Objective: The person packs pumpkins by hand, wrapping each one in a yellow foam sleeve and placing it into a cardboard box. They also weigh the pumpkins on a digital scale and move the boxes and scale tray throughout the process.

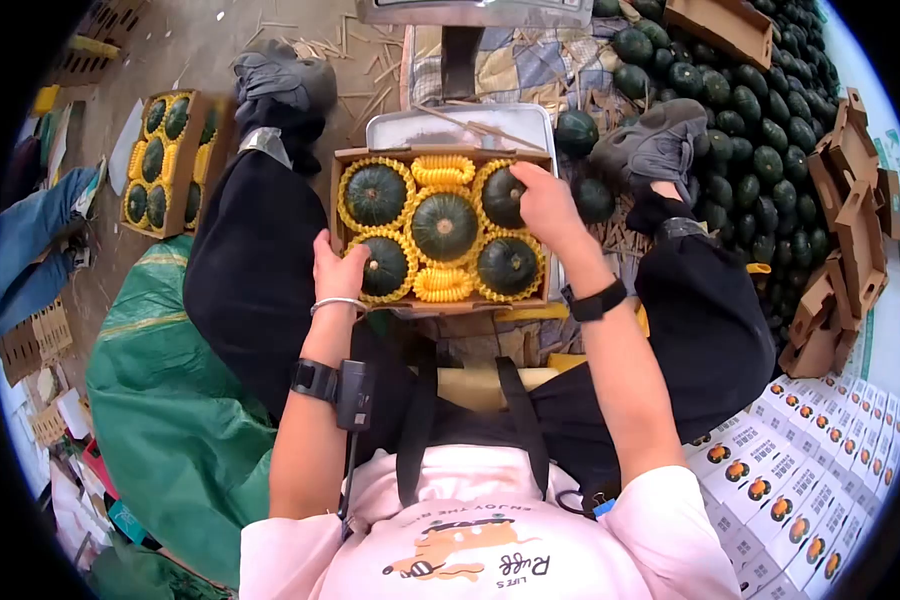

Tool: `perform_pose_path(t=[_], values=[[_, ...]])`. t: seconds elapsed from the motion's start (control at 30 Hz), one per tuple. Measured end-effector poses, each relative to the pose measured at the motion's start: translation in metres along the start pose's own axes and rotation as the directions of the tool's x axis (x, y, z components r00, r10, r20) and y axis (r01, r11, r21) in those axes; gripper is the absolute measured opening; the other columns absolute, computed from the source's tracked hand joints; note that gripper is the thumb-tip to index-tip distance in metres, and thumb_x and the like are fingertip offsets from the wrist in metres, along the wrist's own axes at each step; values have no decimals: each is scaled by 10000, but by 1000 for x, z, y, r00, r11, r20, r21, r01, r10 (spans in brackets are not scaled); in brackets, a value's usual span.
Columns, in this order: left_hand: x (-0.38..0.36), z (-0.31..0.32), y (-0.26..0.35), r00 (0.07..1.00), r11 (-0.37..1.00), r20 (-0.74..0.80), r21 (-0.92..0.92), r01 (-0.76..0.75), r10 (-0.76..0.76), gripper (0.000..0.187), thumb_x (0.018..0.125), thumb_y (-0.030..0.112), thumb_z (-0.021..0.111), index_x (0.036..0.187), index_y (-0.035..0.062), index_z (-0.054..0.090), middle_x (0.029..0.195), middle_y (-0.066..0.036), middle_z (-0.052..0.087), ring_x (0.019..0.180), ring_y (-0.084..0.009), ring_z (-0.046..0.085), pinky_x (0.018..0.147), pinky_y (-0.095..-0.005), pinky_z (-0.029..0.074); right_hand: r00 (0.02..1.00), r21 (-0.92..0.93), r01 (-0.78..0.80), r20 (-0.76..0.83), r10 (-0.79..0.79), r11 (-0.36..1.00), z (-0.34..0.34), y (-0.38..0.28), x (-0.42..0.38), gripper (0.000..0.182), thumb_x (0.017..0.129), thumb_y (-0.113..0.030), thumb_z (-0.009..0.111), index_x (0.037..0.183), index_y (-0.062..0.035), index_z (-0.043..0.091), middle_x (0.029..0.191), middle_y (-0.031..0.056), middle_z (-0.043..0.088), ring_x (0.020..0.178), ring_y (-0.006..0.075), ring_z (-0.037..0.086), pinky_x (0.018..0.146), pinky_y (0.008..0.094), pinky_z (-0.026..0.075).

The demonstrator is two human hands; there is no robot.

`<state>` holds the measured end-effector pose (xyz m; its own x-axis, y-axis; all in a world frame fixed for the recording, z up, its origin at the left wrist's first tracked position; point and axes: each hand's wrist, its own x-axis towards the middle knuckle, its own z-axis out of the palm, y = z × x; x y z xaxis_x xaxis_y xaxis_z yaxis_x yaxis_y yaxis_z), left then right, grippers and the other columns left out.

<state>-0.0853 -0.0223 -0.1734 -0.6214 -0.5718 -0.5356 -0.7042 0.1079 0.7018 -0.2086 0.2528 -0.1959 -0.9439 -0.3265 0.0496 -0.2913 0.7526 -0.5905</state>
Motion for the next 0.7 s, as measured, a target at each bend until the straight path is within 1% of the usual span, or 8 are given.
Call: perform_pose_path(t=[0.17, 0.27, 0.33, 0.37, 0.43, 0.5, 0.57, 0.7], values=[[20, 2, -17, 982, 952, 82, -243, 185, -169, 425, 717, 69, 663, 1118, -26, 555, 1003, -132, 630, 874, -241, 618, 800, -357, 505, 910, 239, -317, -196, 366, 918, -46, 0, -24, 261, 871, -125, 536, 1078, -11, 646, 1011, 192, 666, 964, 345, 639, 837, 387, 495], [31, 8, -37, 995, 996, 98, -76, 40, -33, 378, 669, 17, 654, 1028, -13, 541, 936, -133, 572, 837, -254, 585, 753, -396, 520, 828, 565, -550, 271, 491, 615, -1, 49, -59, 274, 921, -220, 560, 1054, 10, 628, 820, 75, 636, 746, 166, 594, 711, 328, 485], [-5, -7, 7, 960, 955, 205, -185, 231, -192, 340, 670, 44, 668, 990, 11, 556, 906, -106, 579, 836, -248, 565, 752, -354, 496, 859, 586, -478, 159, 486, 654, 6, 32, -69, 336, 919, -207, 570, 1160, 27, 570, 892, 35, 608, 794, 132, 550, 722, 297, 464], [11, -9, -28, 973, 989, 221, -146, -36, 68, 337, 682, 38, 677, 996, 37, 554, 890, -76, 576, 850, -217, 557, 745, -318, 489, 787, 572, -553, 121, 605, 606, 10, 30, -67, 355, 923, -190, 560, 1190, 44, 561, 945, 54, 609, 837, 133, 548, 743, 294, 460], [-22, -33, -5, 907, 937, 406, -346, 41, 110, 299, 733, 16, 682, 999, 54, 548, 894, -29, 571, 848, -131, 539, 734, -275, 473, 662, 735, -561, 123, 739, 381, 0, 36, -62, 327, 924, -157, 550, 1182, 42, 568, 907, 31, 603, 799, 122, 545, 704, 278, 453], [-56, -56, 7, 878, 902, 403, -426, -69, 258, 485, 753, 66, 728, 1167, 84, 475, 1039, -36, 548, 957, -139, 530, 837, -280, 455, 760, 735, -553, 250, 600, 393, -41, 25, -51, 264, 928, -136, 535, 1129, 27, 588, 829, -4, 573, 729, 76, 502, 632, 228, 406], [-99, -85, 37, 878, 766, 422, -634, 106, 228, 944, 723, 165, 789, 1458, 84, 204, 1333, -109, 452, 1232, -196, 453, 1041, -340, 371, 844, 821, -449, 261, 469, 352, -72, -2, -37, 217, 932, -123, 523, 1083, 12, 599, 774, -29, 540, 685, 43, 457, 583, 194, 349], [-119, -140, 18, 889, 535, 236, -845, -11, 392, 1045, 618, 52, 751, 1494, 41, 183, 1473, -141, 352, 1337, -243, 390, 1094, -359, 345, 875, 867, -456, 394, 283, 203, -125, -107, -15, 265, 940, -134, 526, 1143, 29, 573, 864, -1, 571, 735, 75, 495, 677, 212, 417]])
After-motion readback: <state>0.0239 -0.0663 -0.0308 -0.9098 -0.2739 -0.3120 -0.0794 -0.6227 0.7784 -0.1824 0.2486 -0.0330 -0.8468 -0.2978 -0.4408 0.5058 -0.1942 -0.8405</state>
